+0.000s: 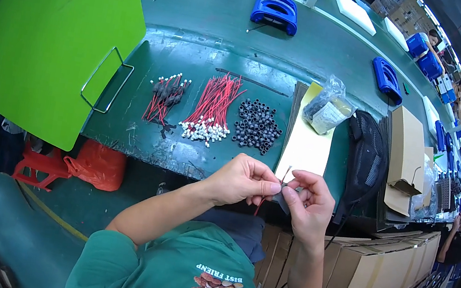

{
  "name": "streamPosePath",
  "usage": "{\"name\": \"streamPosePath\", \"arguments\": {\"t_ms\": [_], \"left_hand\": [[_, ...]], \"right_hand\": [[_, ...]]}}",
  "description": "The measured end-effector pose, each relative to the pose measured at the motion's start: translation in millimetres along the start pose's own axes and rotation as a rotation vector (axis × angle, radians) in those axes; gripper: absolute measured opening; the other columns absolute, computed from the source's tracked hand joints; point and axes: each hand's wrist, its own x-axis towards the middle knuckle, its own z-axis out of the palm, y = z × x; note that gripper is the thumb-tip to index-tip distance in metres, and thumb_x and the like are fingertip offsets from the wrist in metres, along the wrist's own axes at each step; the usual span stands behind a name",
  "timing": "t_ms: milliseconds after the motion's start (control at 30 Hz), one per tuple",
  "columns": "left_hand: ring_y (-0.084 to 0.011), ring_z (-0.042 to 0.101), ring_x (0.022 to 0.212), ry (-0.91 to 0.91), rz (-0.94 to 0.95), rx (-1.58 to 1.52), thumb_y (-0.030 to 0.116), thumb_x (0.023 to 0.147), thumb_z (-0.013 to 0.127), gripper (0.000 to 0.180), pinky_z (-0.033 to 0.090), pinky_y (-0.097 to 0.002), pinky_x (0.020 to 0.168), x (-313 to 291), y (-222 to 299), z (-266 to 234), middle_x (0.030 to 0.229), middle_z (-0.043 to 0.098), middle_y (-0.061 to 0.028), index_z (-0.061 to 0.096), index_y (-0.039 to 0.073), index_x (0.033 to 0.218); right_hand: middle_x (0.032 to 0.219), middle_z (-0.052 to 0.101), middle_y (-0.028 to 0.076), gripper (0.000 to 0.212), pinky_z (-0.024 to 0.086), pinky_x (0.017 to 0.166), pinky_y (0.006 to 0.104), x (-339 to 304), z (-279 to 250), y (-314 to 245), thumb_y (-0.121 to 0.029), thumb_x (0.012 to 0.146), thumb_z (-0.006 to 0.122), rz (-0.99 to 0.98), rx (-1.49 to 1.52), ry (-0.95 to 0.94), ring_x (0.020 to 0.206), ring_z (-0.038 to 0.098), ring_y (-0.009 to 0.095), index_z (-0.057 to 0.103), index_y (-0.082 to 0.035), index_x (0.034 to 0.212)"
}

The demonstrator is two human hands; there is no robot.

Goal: The person assembles small electrical wire components by hand at a factory workbench, creating assembled parts.

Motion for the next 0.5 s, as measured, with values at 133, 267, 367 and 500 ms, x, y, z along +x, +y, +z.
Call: {"name": "streamPosePath", "arguments": {"t_ms": [133, 267, 367, 500], "left_hand": [[-0.0041, 0.049, 0.044, 0.009, 0.007, -0.173, 0.011, 0.080, 0.061, 0.012, 0.039, -0.0157, 0.040, -6, -7, -3, 0.068, 0.061, -0.0051, 0.060, -0.001, 0.084], [-0.0050, 0.051, 0.044, -0.018, 0.023, -0.160, 0.011, 0.081, 0.059, 0.014, 0.040, -0.0163, 0.038, -9, -11, -6, 0.071, 0.061, -0.0067, 0.059, -0.001, 0.088], [-0.0078, 0.055, 0.047, -0.025, 0.016, -0.214, 0.009, 0.082, 0.058, 0.012, 0.045, -0.0181, 0.042, -13, -10, -3, 0.074, 0.062, -0.0089, 0.058, -0.001, 0.088], [-0.0098, 0.058, 0.054, 0.009, -0.039, -0.280, 0.009, 0.082, 0.058, 0.013, 0.049, -0.0207, 0.047, -15, -8, 0, 0.075, 0.061, -0.0086, 0.057, -0.001, 0.089]], "right_hand": [[0.082, 0.052, 0.002, 0.032, 0.031, 0.046, 0.0146, 0, 3, -1, 0.007, 0.068, 0.062, -0.097, -0.071, 0.072, 0.052, 0.038, 0.000, 0.054, 0.003, 0.098], [0.086, 0.056, 0.007, 0.026, 0.033, 0.046, 0.0132, -8, -4, 18, -0.001, 0.076, 0.059, 0.105, 0.421, 0.100, 0.054, 0.043, 0.002, 0.052, 0.005, 0.101], [0.078, 0.058, 0.005, 0.021, 0.034, 0.045, 0.0134, -15, -4, 25, -0.003, 0.076, 0.061, 0.155, 0.390, 0.087, 0.052, 0.045, 0.003, 0.055, 0.005, 0.096], [0.062, 0.056, 0.000, 0.011, 0.034, 0.043, 0.0140, -17, -1, 23, -0.003, 0.076, 0.063, 0.206, 0.332, 0.133, 0.047, 0.045, 0.002, 0.060, 0.003, 0.085]]}}
